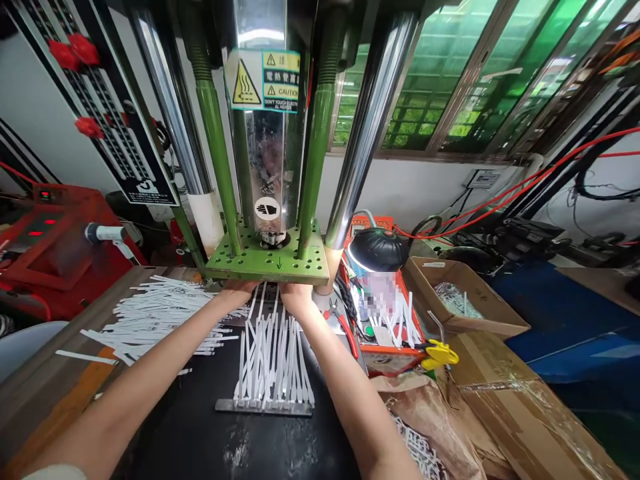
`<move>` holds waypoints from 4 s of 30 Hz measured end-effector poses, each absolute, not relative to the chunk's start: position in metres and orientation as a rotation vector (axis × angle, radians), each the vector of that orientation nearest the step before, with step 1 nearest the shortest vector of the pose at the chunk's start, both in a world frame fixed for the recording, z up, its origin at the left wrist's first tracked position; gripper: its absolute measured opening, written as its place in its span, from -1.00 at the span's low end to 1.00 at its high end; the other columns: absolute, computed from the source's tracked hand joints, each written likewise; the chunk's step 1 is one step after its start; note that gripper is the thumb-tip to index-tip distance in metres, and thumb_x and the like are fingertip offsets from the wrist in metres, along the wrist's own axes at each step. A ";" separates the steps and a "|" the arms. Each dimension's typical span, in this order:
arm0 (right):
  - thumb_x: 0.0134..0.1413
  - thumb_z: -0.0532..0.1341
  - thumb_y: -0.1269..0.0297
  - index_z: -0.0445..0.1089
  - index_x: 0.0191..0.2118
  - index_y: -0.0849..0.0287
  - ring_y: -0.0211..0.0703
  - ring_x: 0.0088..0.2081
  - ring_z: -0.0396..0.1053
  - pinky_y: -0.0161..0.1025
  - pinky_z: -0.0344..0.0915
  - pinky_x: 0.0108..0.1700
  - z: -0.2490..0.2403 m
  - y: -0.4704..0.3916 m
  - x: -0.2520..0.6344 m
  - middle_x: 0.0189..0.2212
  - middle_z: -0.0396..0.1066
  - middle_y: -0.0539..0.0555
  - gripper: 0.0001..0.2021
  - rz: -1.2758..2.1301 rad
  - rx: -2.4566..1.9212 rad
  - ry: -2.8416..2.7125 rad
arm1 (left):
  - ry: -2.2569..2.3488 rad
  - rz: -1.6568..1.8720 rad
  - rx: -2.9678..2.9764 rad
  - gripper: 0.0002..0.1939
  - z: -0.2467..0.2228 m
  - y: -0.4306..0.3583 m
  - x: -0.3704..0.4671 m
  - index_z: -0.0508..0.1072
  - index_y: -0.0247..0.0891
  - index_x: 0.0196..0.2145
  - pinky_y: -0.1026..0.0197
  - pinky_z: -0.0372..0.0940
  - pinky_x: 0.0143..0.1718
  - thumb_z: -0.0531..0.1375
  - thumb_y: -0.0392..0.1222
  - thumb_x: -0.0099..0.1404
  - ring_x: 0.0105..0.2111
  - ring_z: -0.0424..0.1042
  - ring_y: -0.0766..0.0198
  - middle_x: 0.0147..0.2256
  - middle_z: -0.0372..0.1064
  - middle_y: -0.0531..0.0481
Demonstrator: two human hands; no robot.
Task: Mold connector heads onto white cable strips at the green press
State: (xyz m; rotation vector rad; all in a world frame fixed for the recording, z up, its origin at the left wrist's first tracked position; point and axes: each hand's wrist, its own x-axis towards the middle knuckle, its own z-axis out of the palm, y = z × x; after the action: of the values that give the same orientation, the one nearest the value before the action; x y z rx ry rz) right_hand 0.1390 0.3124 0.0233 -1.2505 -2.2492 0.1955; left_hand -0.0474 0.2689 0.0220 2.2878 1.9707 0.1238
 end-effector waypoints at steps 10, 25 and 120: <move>0.22 0.05 0.44 0.41 0.07 0.24 0.08 0.14 0.27 0.02 0.25 0.14 -0.006 0.204 0.222 0.11 0.30 0.31 -0.65 0.189 -1.251 -2.377 | 1.882 0.354 2.324 -0.45 0.014 0.168 -0.047 0.15 -0.26 0.31 0.05 0.16 0.24 -0.09 -0.39 0.39 0.28 0.14 0.10 0.27 0.14 -0.22; -0.05 0.02 0.57 -0.18 0.44 -0.06 0.25 0.13 0.31 0.19 0.25 0.11 -0.081 0.015 0.346 0.20 0.23 0.23 -0.10 -0.156 -1.223 -2.538 | 1.989 0.187 2.705 -0.31 -0.039 -0.066 -0.087 0.19 -0.06 0.29 -0.05 -0.08 0.34 -0.08 -0.55 0.29 0.28 0.16 0.13 0.26 0.19 -0.05; 0.26 0.07 0.18 0.48 -0.19 0.17 -0.11 -0.44 0.38 -0.23 0.16 -0.46 -0.011 0.145 0.200 -0.36 0.43 0.13 -0.72 0.070 -1.281 -2.505 | 1.965 0.353 2.181 -0.84 0.013 0.021 -0.070 0.45 -0.26 -0.20 0.13 0.23 -0.17 0.07 -0.36 0.39 -0.19 0.36 0.12 -0.23 0.37 -0.09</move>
State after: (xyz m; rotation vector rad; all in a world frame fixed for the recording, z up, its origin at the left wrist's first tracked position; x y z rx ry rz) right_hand 0.1995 0.1452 -0.0110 -1.2810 -2.5047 0.0701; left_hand -0.0703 0.0207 0.0126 2.1806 1.9648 0.3534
